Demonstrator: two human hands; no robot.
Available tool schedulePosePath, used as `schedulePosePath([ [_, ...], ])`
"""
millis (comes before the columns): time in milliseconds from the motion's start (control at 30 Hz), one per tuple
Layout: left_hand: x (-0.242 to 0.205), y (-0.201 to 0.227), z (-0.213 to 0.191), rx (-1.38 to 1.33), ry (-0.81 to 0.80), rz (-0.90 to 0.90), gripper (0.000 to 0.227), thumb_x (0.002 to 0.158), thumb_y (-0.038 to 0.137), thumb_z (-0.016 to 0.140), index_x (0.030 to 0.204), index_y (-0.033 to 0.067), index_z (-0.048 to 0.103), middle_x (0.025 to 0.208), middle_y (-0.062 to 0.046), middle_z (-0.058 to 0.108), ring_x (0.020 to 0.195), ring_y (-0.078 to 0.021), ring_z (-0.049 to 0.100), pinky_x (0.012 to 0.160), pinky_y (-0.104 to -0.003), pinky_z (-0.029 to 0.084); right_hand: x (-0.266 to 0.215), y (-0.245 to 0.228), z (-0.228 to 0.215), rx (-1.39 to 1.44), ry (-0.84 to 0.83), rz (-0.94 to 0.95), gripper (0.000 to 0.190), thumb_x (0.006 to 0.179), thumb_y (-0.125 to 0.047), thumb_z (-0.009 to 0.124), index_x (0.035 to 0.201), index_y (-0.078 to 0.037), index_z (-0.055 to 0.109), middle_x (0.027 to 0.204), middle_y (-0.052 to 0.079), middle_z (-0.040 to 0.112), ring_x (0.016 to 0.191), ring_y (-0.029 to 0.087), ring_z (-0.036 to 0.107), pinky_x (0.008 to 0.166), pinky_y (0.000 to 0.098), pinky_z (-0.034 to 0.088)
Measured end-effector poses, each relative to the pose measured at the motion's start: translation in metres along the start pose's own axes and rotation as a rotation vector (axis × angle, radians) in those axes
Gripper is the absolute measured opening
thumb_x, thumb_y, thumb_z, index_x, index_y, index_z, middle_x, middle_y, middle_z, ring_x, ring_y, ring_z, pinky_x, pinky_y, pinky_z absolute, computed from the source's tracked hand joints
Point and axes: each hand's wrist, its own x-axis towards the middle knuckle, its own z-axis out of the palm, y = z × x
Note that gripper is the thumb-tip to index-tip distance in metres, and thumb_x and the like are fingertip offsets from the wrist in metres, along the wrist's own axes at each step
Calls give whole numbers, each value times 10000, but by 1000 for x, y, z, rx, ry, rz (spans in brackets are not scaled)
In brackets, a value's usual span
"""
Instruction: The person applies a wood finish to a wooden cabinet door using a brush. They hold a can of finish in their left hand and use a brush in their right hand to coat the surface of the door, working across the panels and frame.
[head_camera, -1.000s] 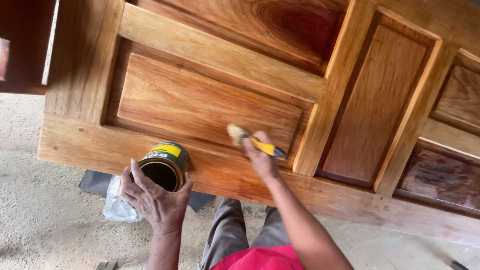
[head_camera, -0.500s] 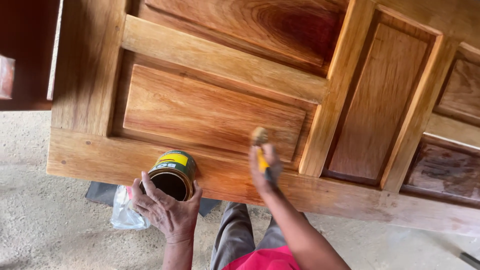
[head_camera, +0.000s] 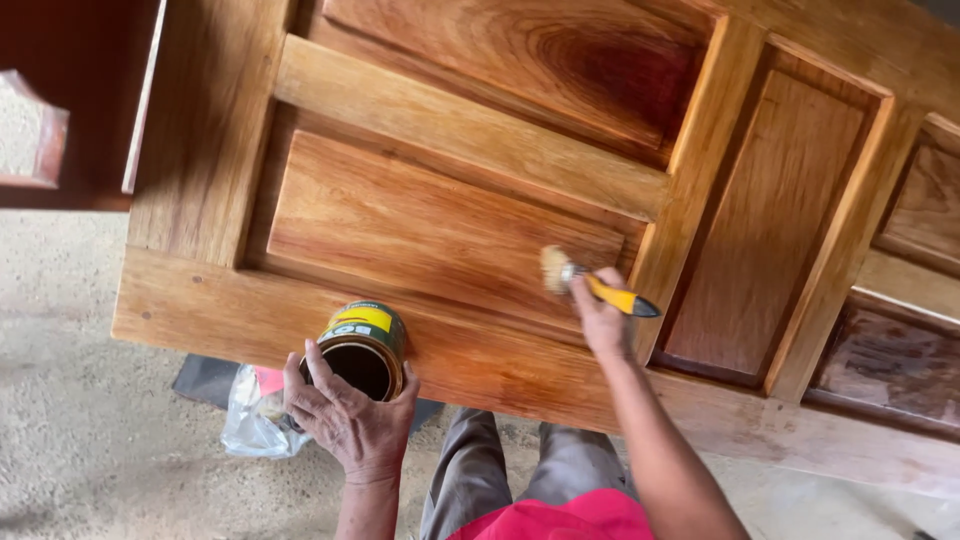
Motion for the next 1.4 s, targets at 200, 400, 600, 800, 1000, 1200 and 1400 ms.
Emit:
schedulePosePath([
  [200,-1,-4,3,-8,20,47,1206,655,399,922,1570,24,232,1477,-318,367,1379,-474,383,1136,-604,340,43,-57,-29,-501,58,-502,177,979,-148,744,873,-78,620,792,35,614,634,124,595,454,261,494],
  [400,-4,-2,3,-5,16,44,1218,676,399,923,1589,28,206,1500,-305,363,1393,-465,382,1151,-606,331,114,-41,2,-785,-168,-896,169,1031,-152,706,899,-111,608,871,60,659,726,140,637,526,261,574],
  [600,-2,-2,2,-9,23,58,1231,671,402,922,1592,40,189,1508,-289,368,1398,-454,378,1159,-622,305,116,-1,-49,-924,-160,-693,217,1039,-124,647,839,-121,564,778,51,638,650,136,606,485,298,549],
  [800,-1,0,4,13,36,49,1232,661,406,919,1586,44,191,1499,-282,374,1403,-445,378,1167,-637,283,112,-34,-69,-1147,-168,-331,181,975,-122,629,803,-104,577,705,56,612,505,143,525,332,311,441],
  [1000,-4,2,2,22,13,56,1231,688,401,915,1610,50,178,1506,-286,360,1424,-452,363,1182,-627,291,111,-58,0,-794,-211,-784,163,987,-99,659,848,-77,577,790,83,638,658,156,604,443,287,525],
  [1200,-8,1,3,46,9,42,1245,692,404,925,1625,70,171,1511,-296,349,1427,-472,348,1173,-625,310,112,3,-36,-875,-187,-790,190,1044,-103,638,867,-93,568,825,89,645,649,148,616,502,288,569],
  [1400,-5,-2,6,43,28,45,1248,676,410,918,1618,69,175,1492,-289,361,1413,-462,368,1173,-622,312,110,2,-69,-982,-215,-400,174,1022,-163,628,865,-106,581,772,49,634,565,139,578,437,312,526],
])
